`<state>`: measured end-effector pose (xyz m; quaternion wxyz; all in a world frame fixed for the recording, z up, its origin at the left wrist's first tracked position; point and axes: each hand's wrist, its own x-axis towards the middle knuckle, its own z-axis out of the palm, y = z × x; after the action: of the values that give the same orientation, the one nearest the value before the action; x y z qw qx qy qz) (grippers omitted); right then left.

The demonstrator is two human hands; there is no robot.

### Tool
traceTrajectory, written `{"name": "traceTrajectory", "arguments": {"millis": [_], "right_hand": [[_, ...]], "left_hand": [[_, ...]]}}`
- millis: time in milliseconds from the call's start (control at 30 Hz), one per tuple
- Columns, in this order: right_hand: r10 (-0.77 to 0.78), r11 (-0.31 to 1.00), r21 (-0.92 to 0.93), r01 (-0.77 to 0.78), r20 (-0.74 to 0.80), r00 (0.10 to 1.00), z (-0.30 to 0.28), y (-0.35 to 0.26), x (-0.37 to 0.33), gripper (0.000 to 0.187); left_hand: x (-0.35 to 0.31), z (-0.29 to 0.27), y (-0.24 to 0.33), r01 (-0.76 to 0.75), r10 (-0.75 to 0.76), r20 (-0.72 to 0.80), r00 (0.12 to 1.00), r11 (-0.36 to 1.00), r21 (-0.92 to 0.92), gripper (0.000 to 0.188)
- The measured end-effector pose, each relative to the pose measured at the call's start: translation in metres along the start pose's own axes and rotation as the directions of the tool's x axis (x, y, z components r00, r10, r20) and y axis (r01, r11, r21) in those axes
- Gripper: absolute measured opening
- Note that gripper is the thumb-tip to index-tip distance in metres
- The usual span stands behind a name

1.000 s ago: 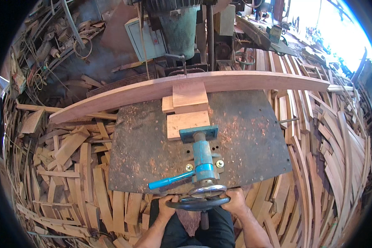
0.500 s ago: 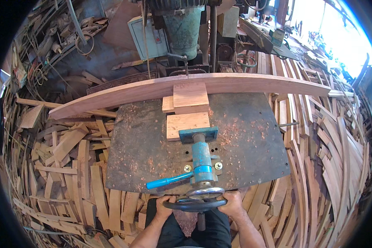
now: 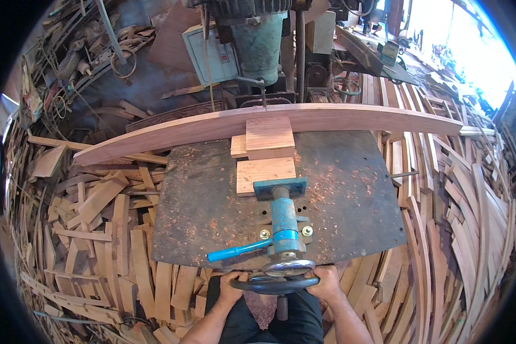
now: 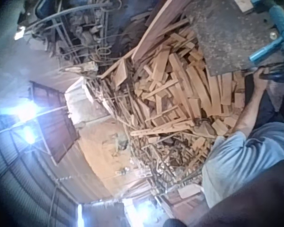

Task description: The person positions a long curved wooden plank on a band saw table, secures it with a clamp, and operates the machine to cut the wood. The person repeatedly adjusts the plank and operates the saw to complete the cut.

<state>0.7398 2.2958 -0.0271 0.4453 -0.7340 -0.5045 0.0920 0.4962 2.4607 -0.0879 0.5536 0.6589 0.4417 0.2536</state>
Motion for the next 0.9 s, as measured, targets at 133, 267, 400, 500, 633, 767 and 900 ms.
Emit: {"name": "traceTrajectory", "arguments": {"millis": [133, 267, 400, 500, 633, 767, 900], "right_hand": [[0.062, 0.998, 0.014, -0.062, 0.009, 0.998, 0.0, -0.0014, -0.0011, 0.007], [0.028, 0.999, 0.024, -0.028, -0.026, 0.999, 0.001, -0.0022, -0.0004, 0.008], [0.028, 0.999, 0.017, -0.027, -0.043, 0.999, 0.0033, -0.0018, 0.001, 0.009], [0.021, 1.0, 0.019, -0.02, -0.057, 0.998, 0.0033, -0.0019, 0.0009, 0.01], [0.029, 1.0, 0.012, -0.028, -0.037, 0.999, 0.0019, -0.0034, 0.0002, 0.01], [0.038, 0.999, 0.004, -0.037, -0.038, 0.999, 0.0025, -0.0041, 0.0001, 0.009], [0.007, 1.0, 0.009, -0.007, -0.062, 0.998, 0.0039, -0.0033, 0.0003, 0.013]], "left_hand": [[-0.0015, -0.0008, 0.0026, -0.013, 0.013, 0.006, 1.0, 1.0, -0.011, 0.021], [-0.0015, -0.0011, 0.0046, -0.028, 0.028, 0.002, 1.0, 0.999, 0.018, 0.021], [0.0, -0.0009, 0.0044, -0.003, 0.003, 0.005, 1.0, 1.0, 0.003, 0.021], [-0.0004, -0.0013, 0.0043, -0.045, 0.045, -0.002, 0.999, 0.999, -0.01, 0.021], [-0.0017, -0.0024, 0.0056, -0.048, 0.048, 0.013, 0.999, 0.998, 0.032, 0.018], [-0.0017, -0.0019, 0.0065, -0.041, 0.041, -0.001, 0.999, 0.999, 0.031, 0.017], [-0.0009, -0.0013, 0.0066, -0.05, 0.051, -0.008, 0.999, 0.998, 0.047, 0.021]]}}
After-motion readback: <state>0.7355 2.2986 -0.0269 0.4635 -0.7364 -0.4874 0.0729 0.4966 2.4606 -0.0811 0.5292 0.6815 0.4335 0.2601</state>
